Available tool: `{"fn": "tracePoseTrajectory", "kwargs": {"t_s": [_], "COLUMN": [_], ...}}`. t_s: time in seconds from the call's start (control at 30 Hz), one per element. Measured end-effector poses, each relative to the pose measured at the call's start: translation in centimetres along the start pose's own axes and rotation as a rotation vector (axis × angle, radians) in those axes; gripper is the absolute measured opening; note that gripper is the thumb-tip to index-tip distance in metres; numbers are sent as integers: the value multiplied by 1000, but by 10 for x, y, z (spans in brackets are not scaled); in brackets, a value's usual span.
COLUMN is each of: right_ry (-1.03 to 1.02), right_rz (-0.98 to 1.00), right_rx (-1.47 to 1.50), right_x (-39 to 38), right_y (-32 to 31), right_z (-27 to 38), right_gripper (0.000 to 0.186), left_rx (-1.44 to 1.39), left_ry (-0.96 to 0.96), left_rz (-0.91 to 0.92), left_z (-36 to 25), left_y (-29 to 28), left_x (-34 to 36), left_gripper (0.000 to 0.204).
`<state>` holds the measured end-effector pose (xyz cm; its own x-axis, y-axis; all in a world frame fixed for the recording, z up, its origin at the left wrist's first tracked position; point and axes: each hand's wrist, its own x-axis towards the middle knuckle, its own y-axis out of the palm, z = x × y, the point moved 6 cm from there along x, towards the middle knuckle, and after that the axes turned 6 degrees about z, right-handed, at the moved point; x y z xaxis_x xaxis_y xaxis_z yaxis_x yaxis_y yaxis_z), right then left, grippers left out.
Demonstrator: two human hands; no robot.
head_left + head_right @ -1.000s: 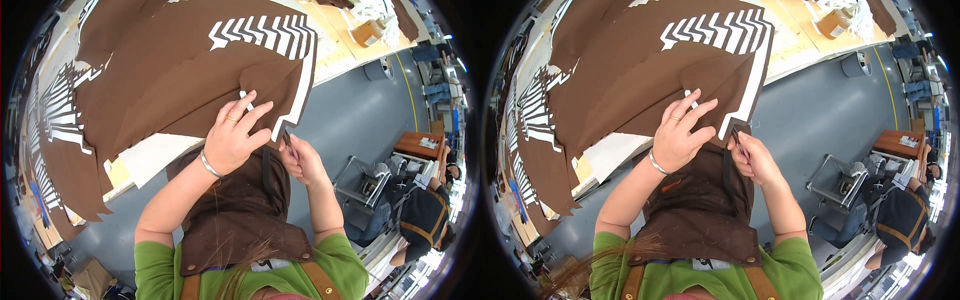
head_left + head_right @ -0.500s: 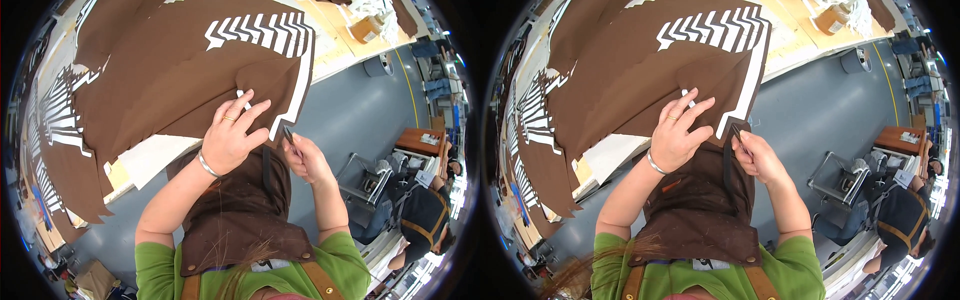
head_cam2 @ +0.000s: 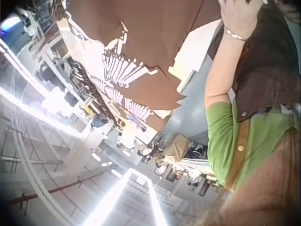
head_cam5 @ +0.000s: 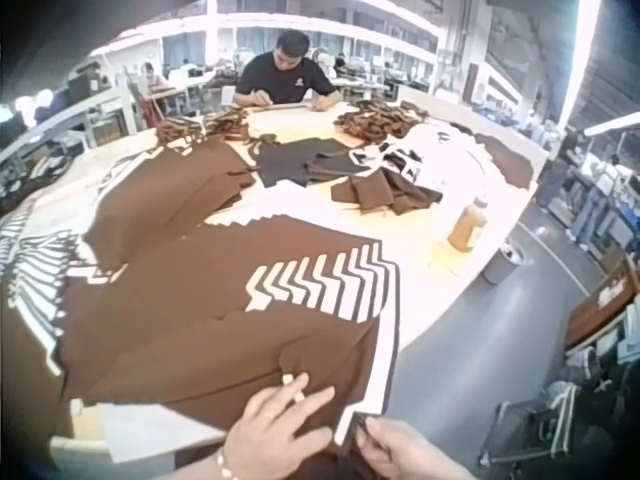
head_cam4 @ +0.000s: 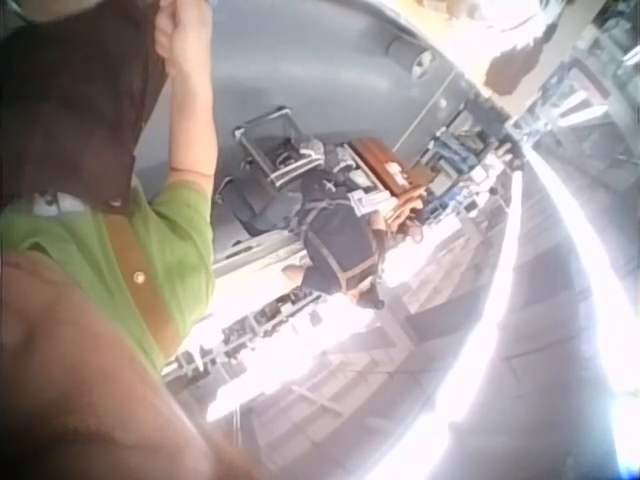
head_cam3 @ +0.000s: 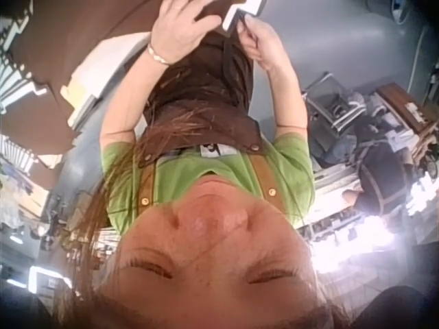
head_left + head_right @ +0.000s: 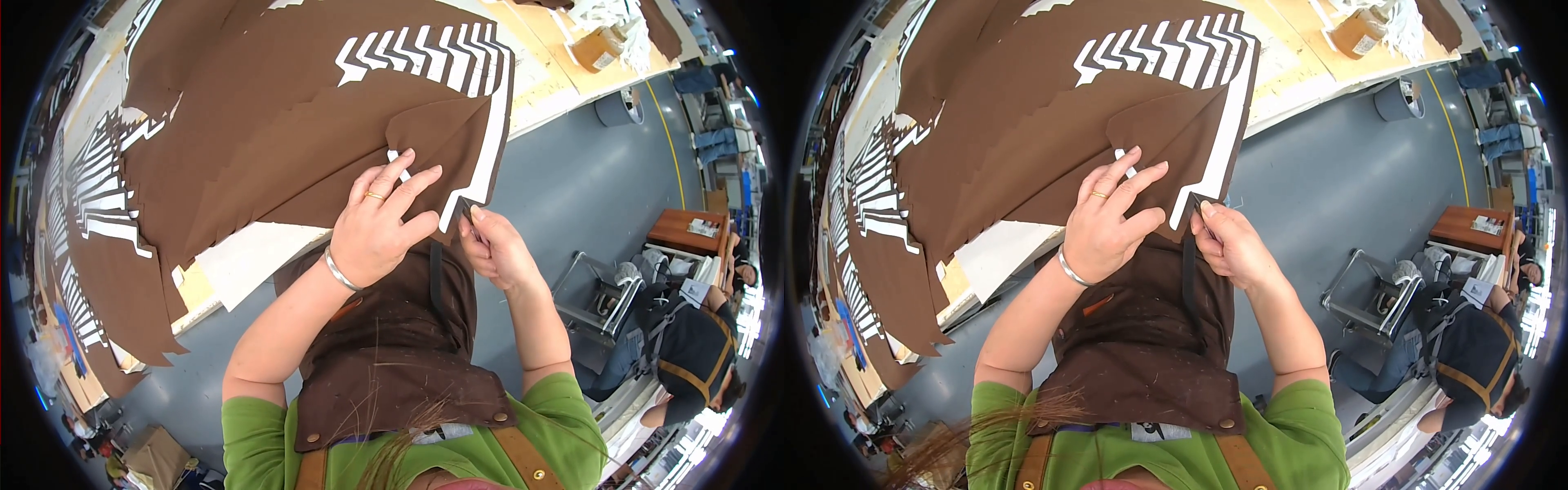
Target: Trimming excess white material from brown leather pieces using scissors at a workshop table.
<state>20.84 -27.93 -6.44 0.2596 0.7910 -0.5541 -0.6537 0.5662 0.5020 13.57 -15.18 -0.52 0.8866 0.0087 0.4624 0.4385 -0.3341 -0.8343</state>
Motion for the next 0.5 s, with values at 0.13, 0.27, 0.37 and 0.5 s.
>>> {"fn": "tracePoseTrajectory", "kwargs": {"t_s": [0.13, 0.27, 0.37, 0.5], "right_ry": [9, 6, 1, 3], "right_rz": [-16, -4, -1, 1], "right_rx": [-4, 6, 4, 8], "right_x": [0, 0, 1, 1], "right_y": [-2, -1, -1, -1], "right_z": [-1, 0, 0, -1], "right_gripper": [31, 30, 30, 30], "left_rx": [-43, -43, 2, 2], "left_ry": [-2, -1, 2, 4], "left_rz": [22, 20, 4, 4], "left_z": [0, 0, 0, 0], "left_y": [0, 0, 0, 0], "left_x": [0, 0, 0, 0], "left_gripper": [5, 5, 6, 7]}}
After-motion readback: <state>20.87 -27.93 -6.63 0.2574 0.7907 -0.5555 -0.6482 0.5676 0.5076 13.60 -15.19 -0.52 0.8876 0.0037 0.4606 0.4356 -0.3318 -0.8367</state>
